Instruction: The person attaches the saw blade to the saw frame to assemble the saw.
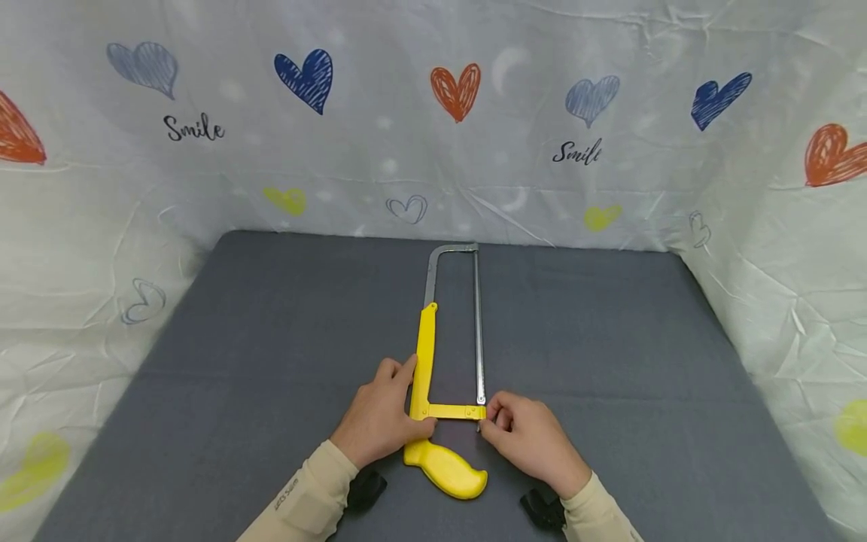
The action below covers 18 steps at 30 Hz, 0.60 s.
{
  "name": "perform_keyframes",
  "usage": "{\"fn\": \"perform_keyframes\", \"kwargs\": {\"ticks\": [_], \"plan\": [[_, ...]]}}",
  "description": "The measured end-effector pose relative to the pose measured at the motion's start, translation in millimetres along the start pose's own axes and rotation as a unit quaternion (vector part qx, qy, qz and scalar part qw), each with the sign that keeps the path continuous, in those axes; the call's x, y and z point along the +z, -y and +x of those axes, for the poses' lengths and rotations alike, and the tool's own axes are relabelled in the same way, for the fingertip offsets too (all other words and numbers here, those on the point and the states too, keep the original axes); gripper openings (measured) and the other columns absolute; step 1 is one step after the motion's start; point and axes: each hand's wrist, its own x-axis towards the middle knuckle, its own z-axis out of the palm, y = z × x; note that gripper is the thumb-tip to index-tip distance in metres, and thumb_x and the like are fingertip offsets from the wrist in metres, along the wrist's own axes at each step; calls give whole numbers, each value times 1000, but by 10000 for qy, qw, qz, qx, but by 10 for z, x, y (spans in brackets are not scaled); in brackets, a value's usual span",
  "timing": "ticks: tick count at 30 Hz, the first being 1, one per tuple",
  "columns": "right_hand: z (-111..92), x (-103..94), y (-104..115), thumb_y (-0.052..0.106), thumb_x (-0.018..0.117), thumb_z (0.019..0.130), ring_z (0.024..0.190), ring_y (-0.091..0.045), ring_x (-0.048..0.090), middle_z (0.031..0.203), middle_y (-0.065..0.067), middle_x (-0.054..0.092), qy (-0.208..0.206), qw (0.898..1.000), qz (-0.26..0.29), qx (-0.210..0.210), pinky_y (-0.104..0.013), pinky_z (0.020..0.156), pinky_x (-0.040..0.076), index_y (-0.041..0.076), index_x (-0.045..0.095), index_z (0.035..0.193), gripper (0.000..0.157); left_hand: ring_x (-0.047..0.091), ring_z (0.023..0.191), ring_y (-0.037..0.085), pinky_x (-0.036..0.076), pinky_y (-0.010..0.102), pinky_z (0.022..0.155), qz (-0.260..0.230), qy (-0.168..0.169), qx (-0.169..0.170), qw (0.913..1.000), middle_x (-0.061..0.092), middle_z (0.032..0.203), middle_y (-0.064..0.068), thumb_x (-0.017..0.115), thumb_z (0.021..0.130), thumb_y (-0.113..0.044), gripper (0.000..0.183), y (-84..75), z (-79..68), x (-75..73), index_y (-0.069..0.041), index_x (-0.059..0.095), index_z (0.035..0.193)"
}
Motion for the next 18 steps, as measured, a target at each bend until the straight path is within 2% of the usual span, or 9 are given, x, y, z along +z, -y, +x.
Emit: {"fn": "perform_keyframes", "kwargs": {"ticks": [10,18], "plan": [[6,-47,-20,21,76,99,52,-5,44,69,11,55,311,9993,94,-156,-23,52,36,22,66,90,13,51,59,20,46,30,56,28,18,-75,10000,53,129,13,88,83,-34,104,0,1,8,-8,37,169],[2,-47,4,21,76,99,53,-5,45,67,10,55,259,9995,156,-122,-24,52,35,21,68,90,12,52,61,20,47,30,57,39,-4,-80,10000,53,129,12,88,83,-34,103,-2,6,9,-9,37,169]]}}
